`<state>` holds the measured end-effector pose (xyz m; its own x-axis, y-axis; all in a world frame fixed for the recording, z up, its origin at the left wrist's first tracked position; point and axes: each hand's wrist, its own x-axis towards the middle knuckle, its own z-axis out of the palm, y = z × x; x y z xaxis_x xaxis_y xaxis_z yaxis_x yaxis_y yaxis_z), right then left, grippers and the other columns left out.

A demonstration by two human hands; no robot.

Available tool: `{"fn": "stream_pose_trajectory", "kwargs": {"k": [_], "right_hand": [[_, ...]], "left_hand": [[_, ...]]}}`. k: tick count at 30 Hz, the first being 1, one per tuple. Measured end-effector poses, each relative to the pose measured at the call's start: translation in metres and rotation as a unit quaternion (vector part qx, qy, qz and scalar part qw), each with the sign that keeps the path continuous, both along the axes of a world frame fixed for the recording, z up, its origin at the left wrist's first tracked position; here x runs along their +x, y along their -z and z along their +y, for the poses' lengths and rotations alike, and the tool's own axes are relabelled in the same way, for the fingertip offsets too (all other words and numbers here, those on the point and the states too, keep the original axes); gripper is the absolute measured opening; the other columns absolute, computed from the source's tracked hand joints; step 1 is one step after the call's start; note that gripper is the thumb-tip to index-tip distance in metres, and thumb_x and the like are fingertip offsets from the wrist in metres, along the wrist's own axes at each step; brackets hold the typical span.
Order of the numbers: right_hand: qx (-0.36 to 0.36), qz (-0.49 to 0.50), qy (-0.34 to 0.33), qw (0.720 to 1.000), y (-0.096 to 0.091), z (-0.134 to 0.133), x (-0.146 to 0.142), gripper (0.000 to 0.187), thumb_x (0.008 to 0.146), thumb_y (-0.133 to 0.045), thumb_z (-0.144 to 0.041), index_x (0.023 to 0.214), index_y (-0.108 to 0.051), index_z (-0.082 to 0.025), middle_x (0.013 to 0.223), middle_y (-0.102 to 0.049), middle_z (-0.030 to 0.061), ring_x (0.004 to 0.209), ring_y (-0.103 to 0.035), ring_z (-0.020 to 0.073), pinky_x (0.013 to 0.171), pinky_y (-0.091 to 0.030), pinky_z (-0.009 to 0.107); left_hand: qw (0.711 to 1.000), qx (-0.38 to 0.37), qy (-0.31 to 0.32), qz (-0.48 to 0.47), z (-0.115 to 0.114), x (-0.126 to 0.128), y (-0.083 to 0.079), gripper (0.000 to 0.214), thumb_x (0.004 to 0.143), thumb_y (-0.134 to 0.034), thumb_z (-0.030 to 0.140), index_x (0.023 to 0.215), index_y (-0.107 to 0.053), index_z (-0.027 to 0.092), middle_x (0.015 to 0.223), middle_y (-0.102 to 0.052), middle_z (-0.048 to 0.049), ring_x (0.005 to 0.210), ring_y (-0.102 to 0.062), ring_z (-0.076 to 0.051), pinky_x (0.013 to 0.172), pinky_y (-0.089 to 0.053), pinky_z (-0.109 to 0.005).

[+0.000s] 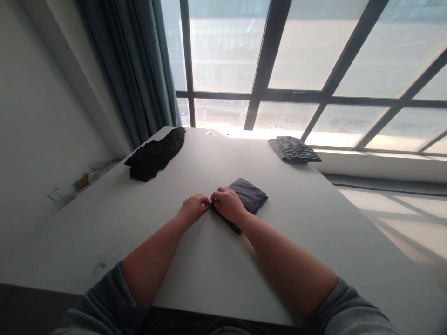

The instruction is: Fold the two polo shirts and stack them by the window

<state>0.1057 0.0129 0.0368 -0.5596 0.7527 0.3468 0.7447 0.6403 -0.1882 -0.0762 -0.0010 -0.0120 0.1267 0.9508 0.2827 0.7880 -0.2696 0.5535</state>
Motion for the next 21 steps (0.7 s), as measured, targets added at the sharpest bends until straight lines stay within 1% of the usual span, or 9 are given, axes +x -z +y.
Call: {"fn": "stream_pose_trajectory", "kwargs": {"k": [2, 6, 10, 13, 17, 21], "right_hand": [[-0.002, 0.009, 0.003, 1.000, 0.002, 0.000, 0.000, 0.020, 0.089, -0.060, -0.015, 0.098, -0.078, -0.020, 0.099, -0.068, 0.0054, 0.092, -0.059, 0.0149, 0.089, -0.040, 0.025], [-0.010, 0.025, 0.012, 1.000, 0.003, 0.001, 0.000, 0.017, 0.089, -0.063, -0.017, 0.098, -0.077, -0.019, 0.097, -0.068, 0.0050, 0.087, -0.058, 0.0133, 0.083, -0.040, 0.023], [-0.010, 0.032, 0.013, 0.999, 0.003, 0.001, 0.000, 0.017, 0.088, -0.063, -0.016, 0.096, -0.077, -0.019, 0.097, -0.068, 0.0048, 0.086, -0.058, 0.0130, 0.083, -0.039, 0.022], [-0.007, 0.034, 0.012, 0.999, 0.005, 0.002, 0.000, 0.017, 0.088, -0.062, -0.016, 0.095, -0.077, -0.019, 0.098, -0.068, 0.0050, 0.087, -0.059, 0.0130, 0.083, -0.040, 0.022], [-0.011, 0.044, 0.013, 0.999, 0.009, 0.003, 0.000, 0.015, 0.088, -0.064, -0.016, 0.094, -0.076, -0.019, 0.096, -0.067, 0.0039, 0.085, -0.058, 0.0118, 0.080, -0.039, 0.021], [-0.030, 0.070, -0.022, 0.997, 0.005, 0.005, 0.005, 0.009, 0.086, -0.070, -0.021, 0.093, -0.074, -0.018, 0.092, -0.066, 0.0023, 0.082, -0.056, 0.0100, 0.076, -0.038, 0.019]], "left_hand": [[1.000, -0.002, 0.013, 0.000, 0.000, -0.002, 0.000, 0.015, 0.088, -0.066, 0.032, 0.091, -0.081, 0.028, 0.100, -0.075, -0.0004, 0.091, -0.068, -0.018, 0.082, -0.049, -0.026], [1.000, 0.004, 0.014, -0.003, -0.001, -0.001, -0.001, 0.018, 0.086, -0.069, 0.037, 0.098, -0.080, 0.027, 0.105, -0.075, -0.0015, 0.094, -0.067, -0.019, 0.083, -0.050, -0.027], [1.000, 0.006, 0.020, 0.011, -0.001, 0.003, -0.001, 0.015, 0.088, -0.063, 0.029, 0.090, -0.078, 0.025, 0.098, -0.074, -0.0012, 0.089, -0.066, -0.018, 0.082, -0.049, -0.026], [0.999, 0.009, 0.027, 0.017, 0.000, 0.004, -0.001, 0.016, 0.088, -0.062, 0.027, 0.086, -0.078, 0.025, 0.094, -0.072, -0.0013, 0.085, -0.064, -0.017, 0.080, -0.048, -0.026], [0.999, 0.003, 0.044, 0.022, 0.000, -0.001, -0.004, 0.017, 0.088, -0.062, 0.024, 0.086, -0.079, 0.025, 0.092, -0.071, -0.0014, 0.084, -0.064, -0.016, 0.079, -0.048, -0.025], [0.998, 0.002, 0.064, 0.017, -0.001, -0.009, -0.007, 0.019, 0.088, -0.062, 0.024, 0.092, -0.080, 0.025, 0.095, -0.073, -0.0020, 0.086, -0.066, -0.017, 0.081, -0.050, -0.026]]}}
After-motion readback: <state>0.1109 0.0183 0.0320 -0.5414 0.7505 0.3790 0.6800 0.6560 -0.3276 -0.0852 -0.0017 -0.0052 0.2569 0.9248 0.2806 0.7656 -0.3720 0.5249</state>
